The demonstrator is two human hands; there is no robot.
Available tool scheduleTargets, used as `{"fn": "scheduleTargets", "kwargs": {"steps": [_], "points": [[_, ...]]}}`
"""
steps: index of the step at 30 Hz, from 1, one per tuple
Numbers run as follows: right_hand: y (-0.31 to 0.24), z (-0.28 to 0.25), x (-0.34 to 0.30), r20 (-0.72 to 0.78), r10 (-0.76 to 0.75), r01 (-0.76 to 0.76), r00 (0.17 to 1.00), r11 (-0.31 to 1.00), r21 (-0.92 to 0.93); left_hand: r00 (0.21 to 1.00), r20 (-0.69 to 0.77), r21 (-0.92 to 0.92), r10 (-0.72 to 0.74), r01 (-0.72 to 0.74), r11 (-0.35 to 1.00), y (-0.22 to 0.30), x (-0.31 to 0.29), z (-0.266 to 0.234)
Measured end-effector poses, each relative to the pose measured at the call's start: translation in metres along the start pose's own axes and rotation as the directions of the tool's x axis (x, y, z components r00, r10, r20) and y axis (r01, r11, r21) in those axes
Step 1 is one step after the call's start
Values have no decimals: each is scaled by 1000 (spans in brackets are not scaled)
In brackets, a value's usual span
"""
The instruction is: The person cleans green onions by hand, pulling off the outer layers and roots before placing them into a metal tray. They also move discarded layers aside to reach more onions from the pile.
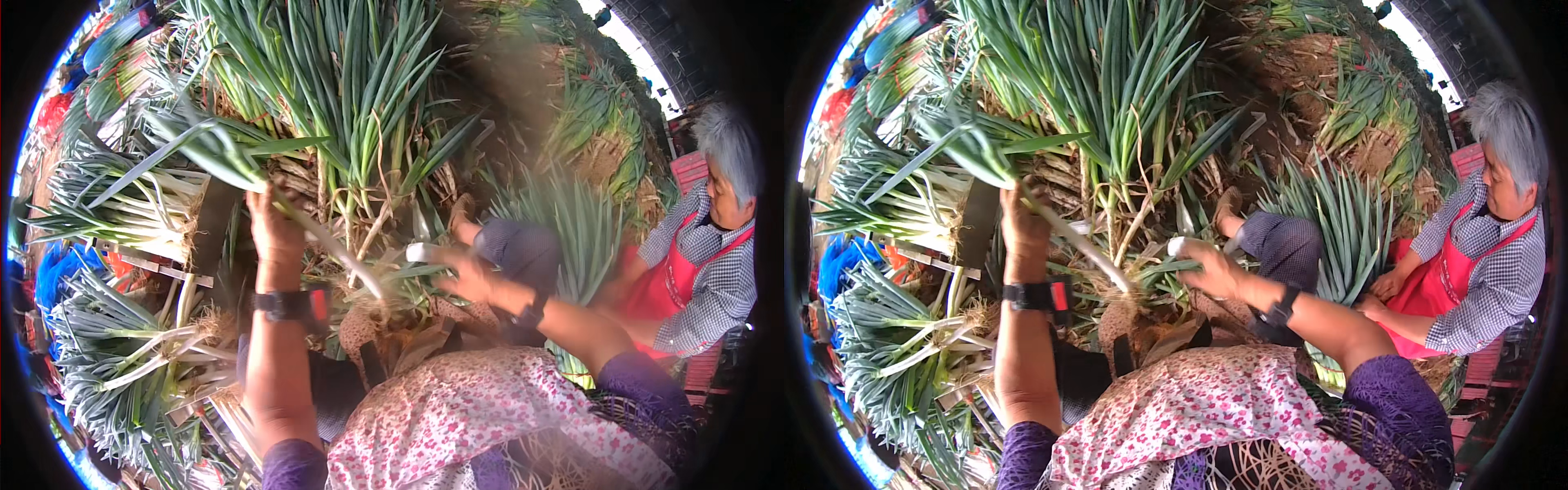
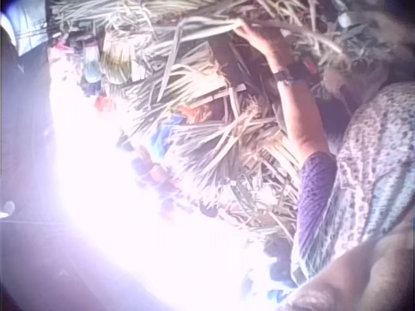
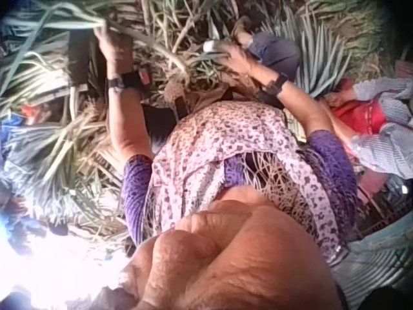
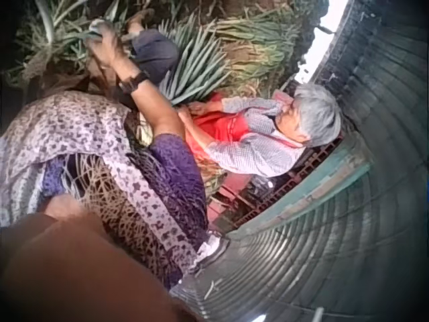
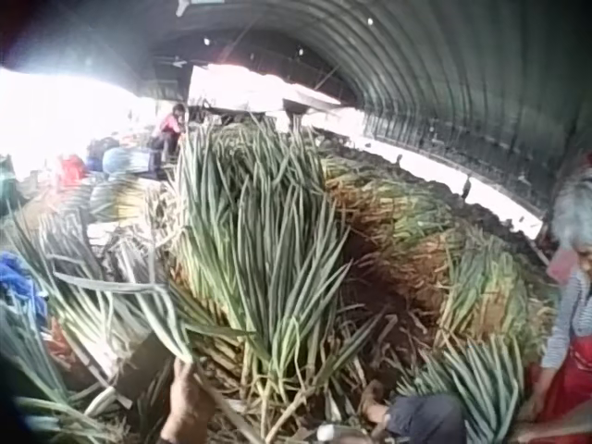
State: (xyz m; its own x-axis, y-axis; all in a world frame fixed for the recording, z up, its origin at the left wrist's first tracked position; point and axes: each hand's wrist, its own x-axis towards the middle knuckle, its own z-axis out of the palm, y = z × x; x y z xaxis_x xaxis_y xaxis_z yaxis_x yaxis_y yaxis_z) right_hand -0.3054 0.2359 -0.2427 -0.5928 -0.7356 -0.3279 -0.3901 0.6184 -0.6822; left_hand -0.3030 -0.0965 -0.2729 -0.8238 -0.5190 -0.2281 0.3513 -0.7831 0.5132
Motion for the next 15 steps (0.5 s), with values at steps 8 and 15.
{"fn": "scheduleTargets", "kwargs": {"steps": [8, 15], "points": [[-112, 24, 67, 24, 65, -61, 998, 654, 754, 899, 346, 420, 270, -405, 812, -32, -14, 11], [-315, -120, 204, -49, -576, 573, 816, 795, 201, 971, -109, -70, -212, 206, 976, -3, -21, 13]]}}
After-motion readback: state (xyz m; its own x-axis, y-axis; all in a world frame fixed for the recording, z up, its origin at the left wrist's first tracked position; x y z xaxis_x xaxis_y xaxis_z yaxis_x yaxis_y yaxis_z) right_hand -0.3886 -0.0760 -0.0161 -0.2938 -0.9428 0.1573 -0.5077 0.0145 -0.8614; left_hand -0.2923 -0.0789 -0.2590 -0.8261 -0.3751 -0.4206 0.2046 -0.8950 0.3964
